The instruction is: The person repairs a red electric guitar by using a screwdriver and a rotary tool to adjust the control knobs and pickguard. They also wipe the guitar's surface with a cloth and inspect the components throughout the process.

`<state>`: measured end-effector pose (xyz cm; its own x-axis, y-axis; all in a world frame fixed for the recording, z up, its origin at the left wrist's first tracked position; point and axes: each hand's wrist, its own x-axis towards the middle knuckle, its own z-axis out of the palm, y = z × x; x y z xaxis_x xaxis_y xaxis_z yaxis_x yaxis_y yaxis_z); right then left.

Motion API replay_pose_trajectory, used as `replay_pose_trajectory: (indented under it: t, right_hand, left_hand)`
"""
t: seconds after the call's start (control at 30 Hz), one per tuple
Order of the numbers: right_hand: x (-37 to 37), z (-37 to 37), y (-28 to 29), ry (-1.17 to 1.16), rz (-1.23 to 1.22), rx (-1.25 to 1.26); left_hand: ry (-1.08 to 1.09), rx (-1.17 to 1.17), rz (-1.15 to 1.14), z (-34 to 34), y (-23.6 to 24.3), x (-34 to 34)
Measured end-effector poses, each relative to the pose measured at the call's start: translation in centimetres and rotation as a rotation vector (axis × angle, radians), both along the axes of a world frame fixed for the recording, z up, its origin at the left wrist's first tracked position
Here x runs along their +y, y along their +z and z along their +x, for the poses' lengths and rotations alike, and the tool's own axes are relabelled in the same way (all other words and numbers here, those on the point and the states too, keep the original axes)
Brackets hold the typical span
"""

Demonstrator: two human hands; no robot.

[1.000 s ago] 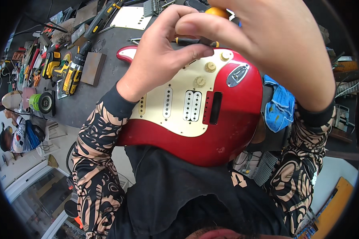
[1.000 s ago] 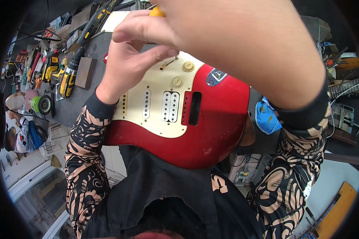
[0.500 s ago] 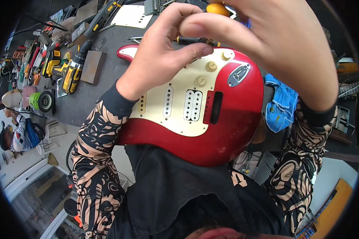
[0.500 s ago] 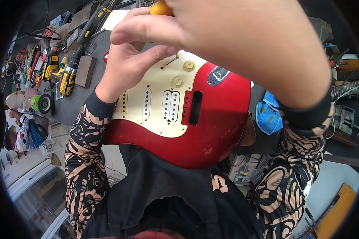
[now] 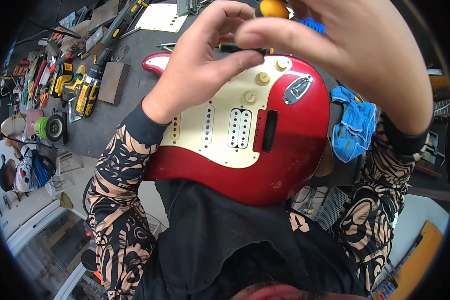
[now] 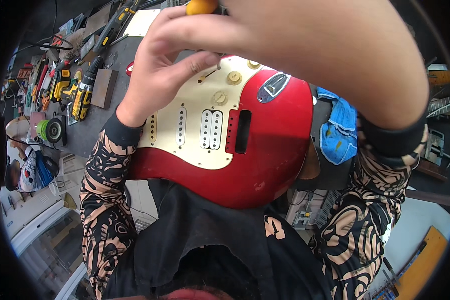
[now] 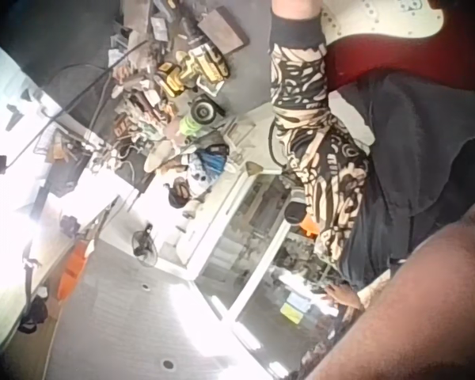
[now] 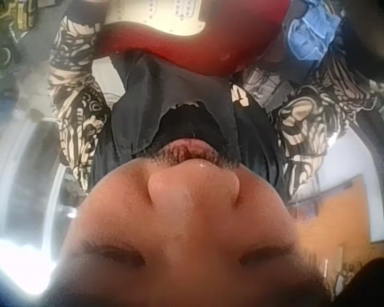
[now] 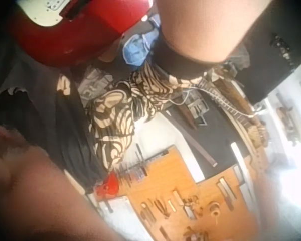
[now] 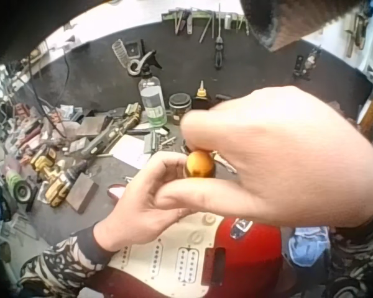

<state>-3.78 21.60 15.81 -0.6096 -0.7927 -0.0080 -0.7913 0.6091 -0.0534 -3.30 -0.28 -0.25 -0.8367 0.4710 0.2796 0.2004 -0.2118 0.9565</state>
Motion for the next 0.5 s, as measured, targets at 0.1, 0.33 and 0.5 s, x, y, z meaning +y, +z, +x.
replay_pose_trajectory:
  t: [0.1,0.33,0.5]
  right_hand:
    - [0.9,0.1,0.8,0.004,-0.018,-0.026]
    - [-0.4,-0.1,-0.1,-0.016,0.005,0.009]
    - [-0.8,-0.4,0.0,-0.021,-0.001,-0.002]
  left_hand:
    - [-0.02,-0.028,0.036,0.1,-0.8,-0.6]
    - [0.052,0.25,-0.098,0.1,0.3,0.7]
    - [0.062,0.083,-0.001,-0.3,-0.3,0.0]
